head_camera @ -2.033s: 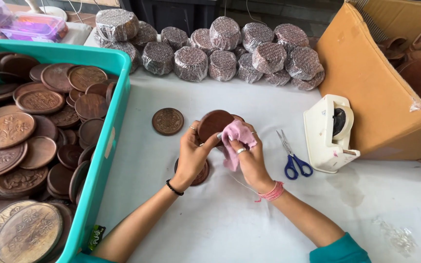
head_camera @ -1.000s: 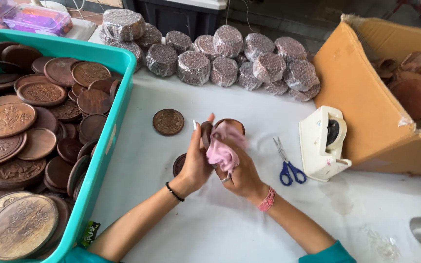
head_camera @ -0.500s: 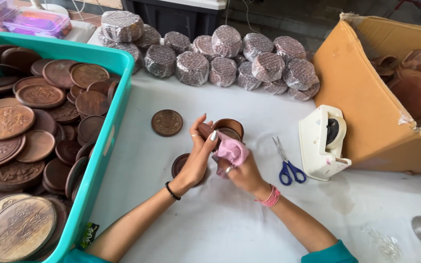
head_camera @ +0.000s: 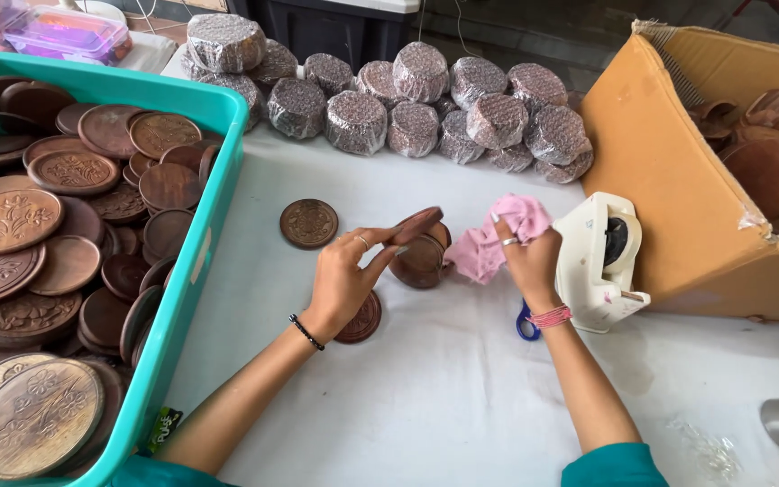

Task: Clean and inspect wooden carvings using a cloth.

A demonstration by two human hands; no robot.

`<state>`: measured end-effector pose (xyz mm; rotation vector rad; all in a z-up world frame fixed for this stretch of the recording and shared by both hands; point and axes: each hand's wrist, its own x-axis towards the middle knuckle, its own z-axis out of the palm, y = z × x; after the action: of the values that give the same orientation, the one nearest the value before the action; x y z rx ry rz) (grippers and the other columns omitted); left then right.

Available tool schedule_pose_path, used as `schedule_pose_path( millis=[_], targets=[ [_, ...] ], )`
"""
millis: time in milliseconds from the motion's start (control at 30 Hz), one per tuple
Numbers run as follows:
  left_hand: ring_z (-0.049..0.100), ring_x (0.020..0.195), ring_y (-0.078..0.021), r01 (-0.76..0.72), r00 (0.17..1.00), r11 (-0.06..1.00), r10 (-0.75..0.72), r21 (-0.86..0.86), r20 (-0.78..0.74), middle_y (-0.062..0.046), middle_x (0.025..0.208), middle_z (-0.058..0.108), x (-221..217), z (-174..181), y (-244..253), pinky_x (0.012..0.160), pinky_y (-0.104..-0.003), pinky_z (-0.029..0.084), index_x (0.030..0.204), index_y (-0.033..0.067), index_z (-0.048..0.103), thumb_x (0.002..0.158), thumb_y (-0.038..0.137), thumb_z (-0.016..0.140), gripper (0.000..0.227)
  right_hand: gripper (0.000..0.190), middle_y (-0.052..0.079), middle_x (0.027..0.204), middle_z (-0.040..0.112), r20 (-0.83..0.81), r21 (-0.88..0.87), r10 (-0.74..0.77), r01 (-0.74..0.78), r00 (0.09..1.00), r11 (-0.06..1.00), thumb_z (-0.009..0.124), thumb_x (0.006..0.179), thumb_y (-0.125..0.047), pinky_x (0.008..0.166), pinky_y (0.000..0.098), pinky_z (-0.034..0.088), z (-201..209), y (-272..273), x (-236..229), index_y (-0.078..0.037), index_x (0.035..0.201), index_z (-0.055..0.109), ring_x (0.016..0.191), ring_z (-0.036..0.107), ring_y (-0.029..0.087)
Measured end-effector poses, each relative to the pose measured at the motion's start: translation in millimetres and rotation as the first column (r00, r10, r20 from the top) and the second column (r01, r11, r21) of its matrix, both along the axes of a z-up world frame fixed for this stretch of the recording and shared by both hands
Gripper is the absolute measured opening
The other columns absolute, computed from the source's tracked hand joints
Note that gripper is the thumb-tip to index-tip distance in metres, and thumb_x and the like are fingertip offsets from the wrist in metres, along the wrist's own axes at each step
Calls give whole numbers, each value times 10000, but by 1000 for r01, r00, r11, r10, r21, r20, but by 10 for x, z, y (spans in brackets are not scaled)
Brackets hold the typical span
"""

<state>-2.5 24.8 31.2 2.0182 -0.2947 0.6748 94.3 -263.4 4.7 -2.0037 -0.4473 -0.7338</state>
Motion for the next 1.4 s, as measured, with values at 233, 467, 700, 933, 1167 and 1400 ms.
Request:
schedule_pose_path(
  millis=[233,467,700,933,1167,1400],
  targets=[
    [690,984,-249,-38,978,957,-23,288,207,-37,1100,760,83,-282,-31,799,-365,579,1137,117,769,879,172,768,264,384,108,972,691,-134,-466,-157,78,978,881,754,712,-42,783,418,540,-367,150,36,-34,1092,698,936,657,317],
    [560,1263,-301,-11,983,795,-104,606,154,-140,1362,613,50,-441,-124,1122,-524,376,1428,56,545,911,348,675,608,397,112,1025,650,-43,-561,-116,72,992,825,734,707,-51,822,442,542,-426,114,61,-47,1098,664,975,635,336],
    [566,1253,-322,-39,977,858,-74,512,199,-166,1315,617,130,-349,-16,1136,-557,336,1312,45,556,952,400,672,518,235,92,1013,668,-226,-385,-189,91,956,918,748,878,-145,823,449,540,-462,76,123,-88,1095,678,962,660,322],
    [623,979,-325,-240,970,957,244,165,-3,-144,1025,697,212,211,650,900,-442,481,1214,69,688,1006,232,641,269,421,133,1059,642,-1,-494,-94,81,996,866,693,702,-27,853,476,532,-461,93,72,-27,1119,636,1024,616,383],
    [651,1095,-354,-316,948,948,317,49,-15,-207,1142,697,547,-374,1030,932,-441,504,1199,-12,630,1005,280,682,354,396,123,1071,634,-16,-564,-112,84,994,822,711,736,-41,860,476,531,-484,86,72,-38,1126,642,1038,612,367],
    [577,1145,-478,-344,936,838,344,424,80,-329,1285,570,579,-633,936,972,-540,461,1331,-79,529,791,399,802,771,414,118,1115,639,13,-565,-103,92,995,820,749,755,-104,901,468,526,-550,57,89,-57,1155,654,1088,612,366]
  ],
)
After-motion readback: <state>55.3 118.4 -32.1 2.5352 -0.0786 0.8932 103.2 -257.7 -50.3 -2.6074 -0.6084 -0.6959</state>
